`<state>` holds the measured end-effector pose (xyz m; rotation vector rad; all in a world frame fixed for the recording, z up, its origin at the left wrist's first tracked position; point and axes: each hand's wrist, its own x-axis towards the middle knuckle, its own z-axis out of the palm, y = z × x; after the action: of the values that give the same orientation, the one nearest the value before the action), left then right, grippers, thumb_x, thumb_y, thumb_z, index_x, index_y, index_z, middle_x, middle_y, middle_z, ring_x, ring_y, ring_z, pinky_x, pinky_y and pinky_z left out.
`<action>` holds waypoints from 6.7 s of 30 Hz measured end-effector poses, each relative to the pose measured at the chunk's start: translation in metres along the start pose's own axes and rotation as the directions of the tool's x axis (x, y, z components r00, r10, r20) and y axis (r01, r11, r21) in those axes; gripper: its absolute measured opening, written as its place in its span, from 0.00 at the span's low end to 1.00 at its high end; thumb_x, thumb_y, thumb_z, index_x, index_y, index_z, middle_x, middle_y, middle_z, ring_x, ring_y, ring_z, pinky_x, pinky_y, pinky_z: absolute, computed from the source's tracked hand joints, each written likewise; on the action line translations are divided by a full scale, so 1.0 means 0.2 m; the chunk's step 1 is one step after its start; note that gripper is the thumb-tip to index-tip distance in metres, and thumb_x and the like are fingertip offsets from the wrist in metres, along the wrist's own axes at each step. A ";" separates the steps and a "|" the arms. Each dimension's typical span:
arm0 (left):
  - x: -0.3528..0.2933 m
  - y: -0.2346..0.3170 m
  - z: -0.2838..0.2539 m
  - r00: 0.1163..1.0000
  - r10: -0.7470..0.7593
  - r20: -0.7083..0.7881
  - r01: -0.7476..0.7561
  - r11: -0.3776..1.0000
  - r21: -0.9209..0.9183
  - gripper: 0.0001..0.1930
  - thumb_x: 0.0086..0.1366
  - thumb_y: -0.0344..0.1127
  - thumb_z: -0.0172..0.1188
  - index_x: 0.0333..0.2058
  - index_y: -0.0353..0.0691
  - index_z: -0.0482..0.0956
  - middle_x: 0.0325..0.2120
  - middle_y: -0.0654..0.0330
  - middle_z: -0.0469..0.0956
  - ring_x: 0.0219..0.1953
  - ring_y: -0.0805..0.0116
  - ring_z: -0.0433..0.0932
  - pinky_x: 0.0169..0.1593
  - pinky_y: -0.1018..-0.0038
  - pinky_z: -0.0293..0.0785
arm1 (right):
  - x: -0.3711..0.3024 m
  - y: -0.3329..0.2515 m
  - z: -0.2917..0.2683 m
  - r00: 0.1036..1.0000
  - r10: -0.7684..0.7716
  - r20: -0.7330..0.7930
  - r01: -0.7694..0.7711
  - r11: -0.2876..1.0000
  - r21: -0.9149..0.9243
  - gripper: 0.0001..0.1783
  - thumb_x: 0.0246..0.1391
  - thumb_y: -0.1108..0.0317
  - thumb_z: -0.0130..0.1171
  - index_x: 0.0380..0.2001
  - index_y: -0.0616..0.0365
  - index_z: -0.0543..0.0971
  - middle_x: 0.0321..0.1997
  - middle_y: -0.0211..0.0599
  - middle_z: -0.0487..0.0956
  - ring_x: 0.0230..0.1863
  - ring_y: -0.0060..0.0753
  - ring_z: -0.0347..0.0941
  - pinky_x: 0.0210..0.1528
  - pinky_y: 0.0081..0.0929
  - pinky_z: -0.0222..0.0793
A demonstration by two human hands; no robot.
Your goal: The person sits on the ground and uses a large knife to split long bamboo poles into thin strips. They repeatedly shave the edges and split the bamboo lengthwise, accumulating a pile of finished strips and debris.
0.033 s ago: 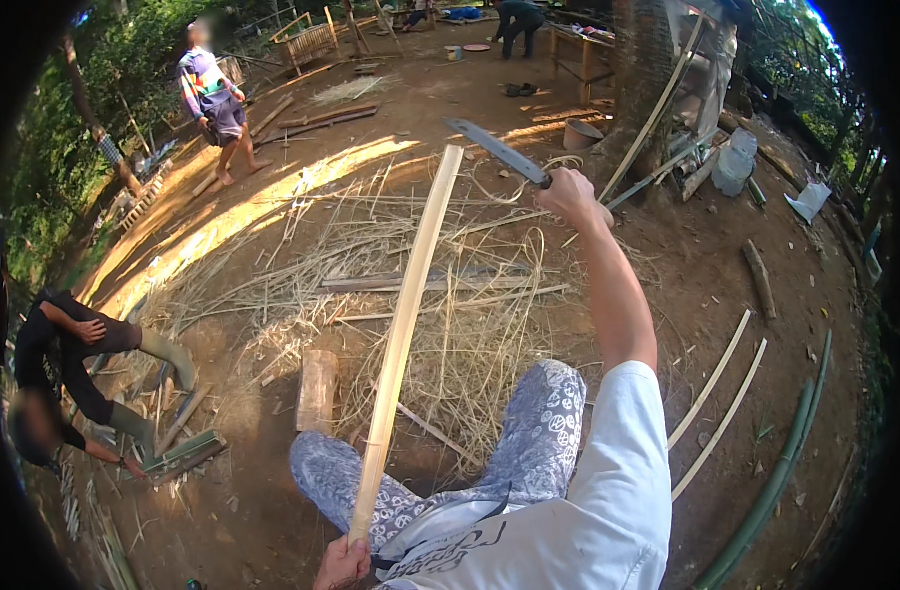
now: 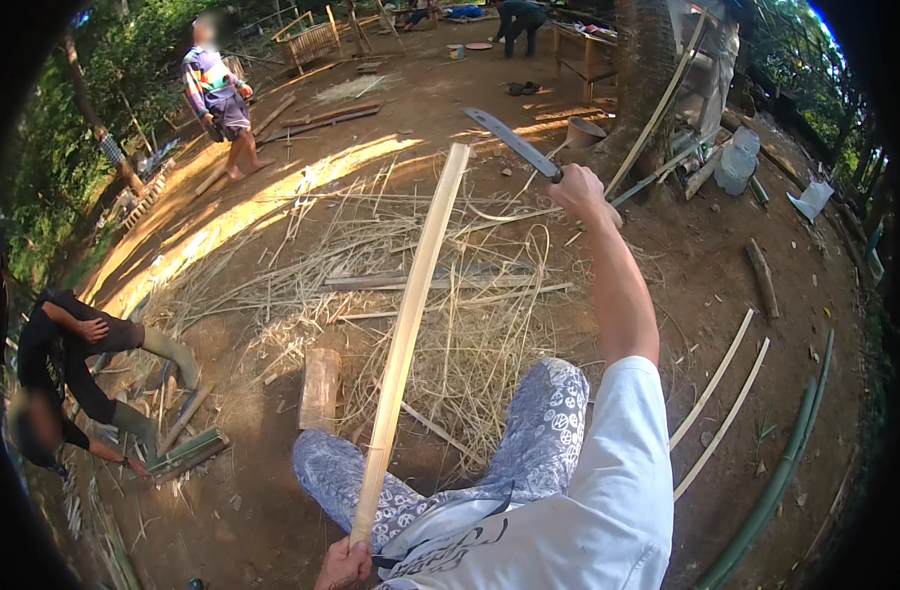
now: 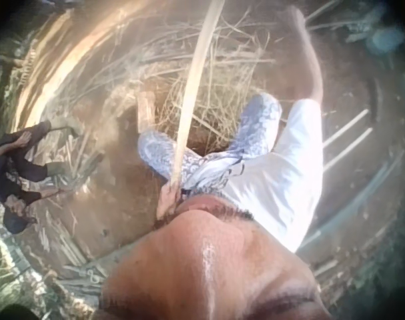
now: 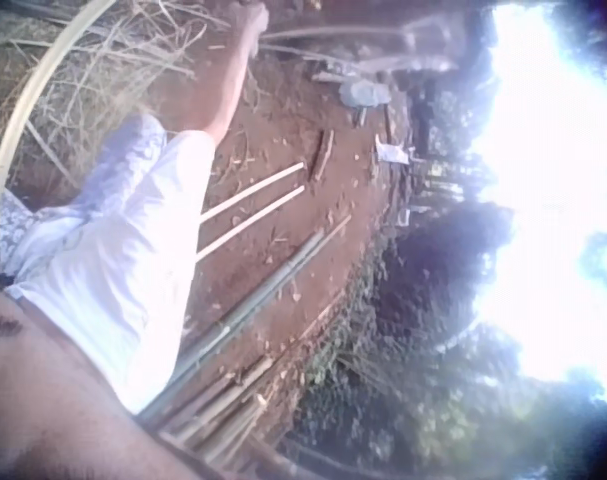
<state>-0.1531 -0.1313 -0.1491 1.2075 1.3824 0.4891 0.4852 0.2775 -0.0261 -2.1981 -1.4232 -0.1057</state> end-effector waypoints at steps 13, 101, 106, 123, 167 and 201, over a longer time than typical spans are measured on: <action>0.19 -0.01 -0.03 0.970 -0.123 0.211 0.197 0.907 -0.373 0.19 0.78 0.46 0.46 0.39 0.32 0.73 0.18 0.65 0.65 0.17 0.78 0.61 0.21 0.79 0.59 | -0.50 -0.34 0.16 0.997 -0.079 0.018 0.019 0.442 0.897 0.12 0.52 0.64 0.65 0.36 0.62 0.84 0.19 0.23 0.74 0.23 0.17 0.69 0.26 0.21 0.62; 0.41 0.08 0.06 0.941 0.248 -0.229 -0.190 0.950 0.248 0.16 0.67 0.40 0.64 0.29 0.34 0.69 0.17 0.60 0.69 0.21 0.72 0.65 0.26 0.68 0.62 | -1.25 -0.29 0.20 0.988 -0.040 0.152 -0.094 0.621 0.778 0.15 0.58 0.61 0.66 0.37 0.65 0.84 0.19 0.20 0.72 0.19 0.14 0.60 0.22 0.21 0.48; 0.45 0.16 0.13 0.937 0.290 -0.192 -0.258 0.950 0.178 0.15 0.67 0.39 0.64 0.29 0.34 0.70 0.16 0.64 0.69 0.20 0.79 0.64 0.24 0.73 0.59 | -1.53 -0.63 0.35 0.939 0.044 0.342 -0.340 0.284 0.897 0.11 0.55 0.65 0.68 0.34 0.63 0.81 0.20 0.22 0.73 0.22 0.16 0.67 0.26 0.20 0.60; 0.68 0.43 -0.19 0.864 0.502 -0.044 -0.468 0.831 0.299 0.13 0.72 0.34 0.54 0.47 0.33 0.82 0.36 0.57 0.83 0.39 0.67 0.81 0.43 0.70 0.75 | -1.47 -0.77 0.35 0.950 0.136 0.283 -0.296 0.091 0.951 0.11 0.48 0.73 0.70 0.28 0.57 0.75 0.24 0.29 0.76 0.25 0.22 0.71 0.30 0.23 0.66; -0.69 -1.00 -0.33 0.766 -0.504 0.398 -0.006 0.615 0.789 0.24 0.57 0.59 0.65 0.33 0.40 0.88 0.30 0.50 0.84 0.31 0.52 0.84 0.39 0.56 0.78 | -1.42 -0.77 0.59 0.953 0.103 0.285 -0.302 0.249 0.920 0.12 0.49 0.74 0.71 0.28 0.58 0.74 0.23 0.25 0.74 0.24 0.18 0.68 0.28 0.21 0.64; 1.05 0.84 0.33 0.981 0.194 0.007 -0.185 0.949 -0.257 0.12 0.74 0.36 0.49 0.36 0.37 0.78 0.18 0.60 0.75 0.16 0.73 0.73 0.18 0.77 0.70 | -1.90 -0.71 0.40 0.921 -0.350 -0.171 0.384 0.745 0.546 0.12 0.33 0.72 0.64 0.22 0.57 0.71 0.17 0.39 0.73 0.22 0.43 0.75 0.26 0.35 0.64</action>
<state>0.0130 0.0889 -0.1220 1.1349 1.1406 0.7561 0.1749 0.0432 -0.1678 -1.3982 -1.5874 0.1130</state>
